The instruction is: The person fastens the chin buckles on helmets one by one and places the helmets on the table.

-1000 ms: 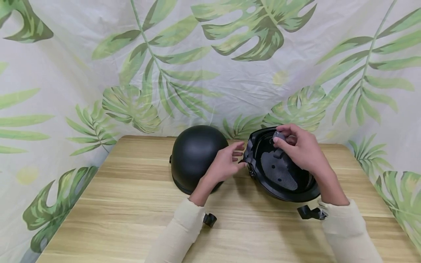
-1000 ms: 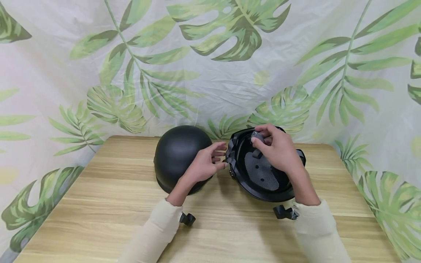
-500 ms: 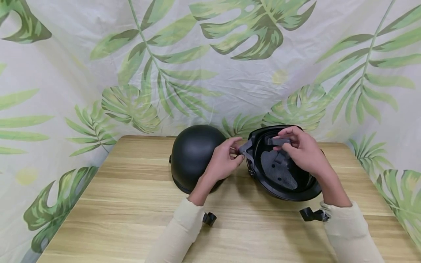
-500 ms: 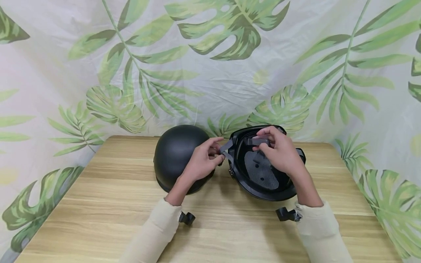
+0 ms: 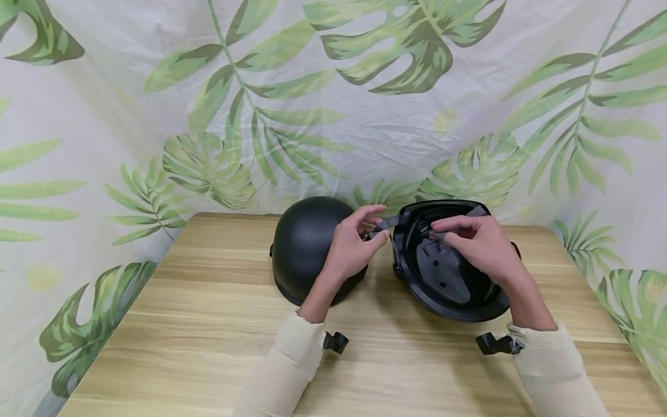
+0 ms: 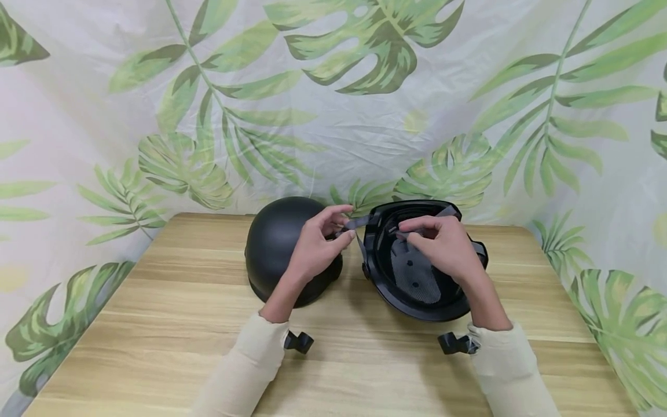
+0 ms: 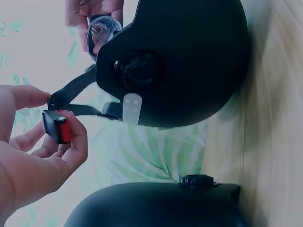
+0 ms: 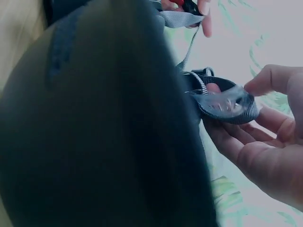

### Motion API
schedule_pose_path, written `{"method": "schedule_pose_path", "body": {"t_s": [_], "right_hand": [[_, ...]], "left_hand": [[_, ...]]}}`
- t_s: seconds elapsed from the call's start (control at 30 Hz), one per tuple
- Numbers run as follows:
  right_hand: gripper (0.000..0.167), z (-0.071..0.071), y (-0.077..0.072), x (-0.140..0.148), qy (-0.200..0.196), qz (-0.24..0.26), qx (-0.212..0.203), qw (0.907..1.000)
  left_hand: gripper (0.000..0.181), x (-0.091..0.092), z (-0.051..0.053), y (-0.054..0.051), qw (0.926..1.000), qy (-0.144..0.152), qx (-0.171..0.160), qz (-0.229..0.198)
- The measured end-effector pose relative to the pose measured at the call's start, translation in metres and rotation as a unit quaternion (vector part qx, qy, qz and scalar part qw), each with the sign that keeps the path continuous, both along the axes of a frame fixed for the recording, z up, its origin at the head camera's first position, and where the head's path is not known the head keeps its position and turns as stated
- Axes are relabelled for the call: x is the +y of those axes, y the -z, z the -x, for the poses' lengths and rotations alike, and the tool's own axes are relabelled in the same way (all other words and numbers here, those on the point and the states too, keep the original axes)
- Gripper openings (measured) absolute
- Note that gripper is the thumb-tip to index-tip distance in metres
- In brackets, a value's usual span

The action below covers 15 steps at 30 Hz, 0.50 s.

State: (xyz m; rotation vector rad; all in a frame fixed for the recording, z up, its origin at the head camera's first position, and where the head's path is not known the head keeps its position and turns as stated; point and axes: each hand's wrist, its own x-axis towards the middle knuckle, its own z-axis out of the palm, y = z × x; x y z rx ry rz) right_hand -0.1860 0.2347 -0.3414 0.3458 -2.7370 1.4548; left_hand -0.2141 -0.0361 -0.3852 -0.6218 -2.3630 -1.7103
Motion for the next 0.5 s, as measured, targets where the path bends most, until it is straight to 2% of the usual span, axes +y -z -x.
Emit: {"method": "schedule_pose_path", "body": {"t_s": [0.07,0.3,0.4,0.5], "right_hand": [[0.025,0.0,0.001,-0.001,0.002,0.005,0.006,1.0],[0.031,0.001,0.007,-0.007,0.019,0.029,-0.003,0.9994],[0.032,0.001,0.008,-0.007,0.017,0.043,-0.008,0.9989],[0.044,0.0,0.007,-0.006,0.014,0.044,-0.018,0.9988]], "left_hand": [[0.046,0.004,0.0,-0.001,1.0,-0.003,0.0,-0.004],[0.048,0.014,0.0,-0.008,0.9993,-0.01,-0.003,-0.036],[0.05,0.021,0.0,-0.011,0.9983,-0.023,0.0,-0.053],[0.052,0.029,0.001,-0.011,0.9956,-0.036,0.006,-0.087]]}}
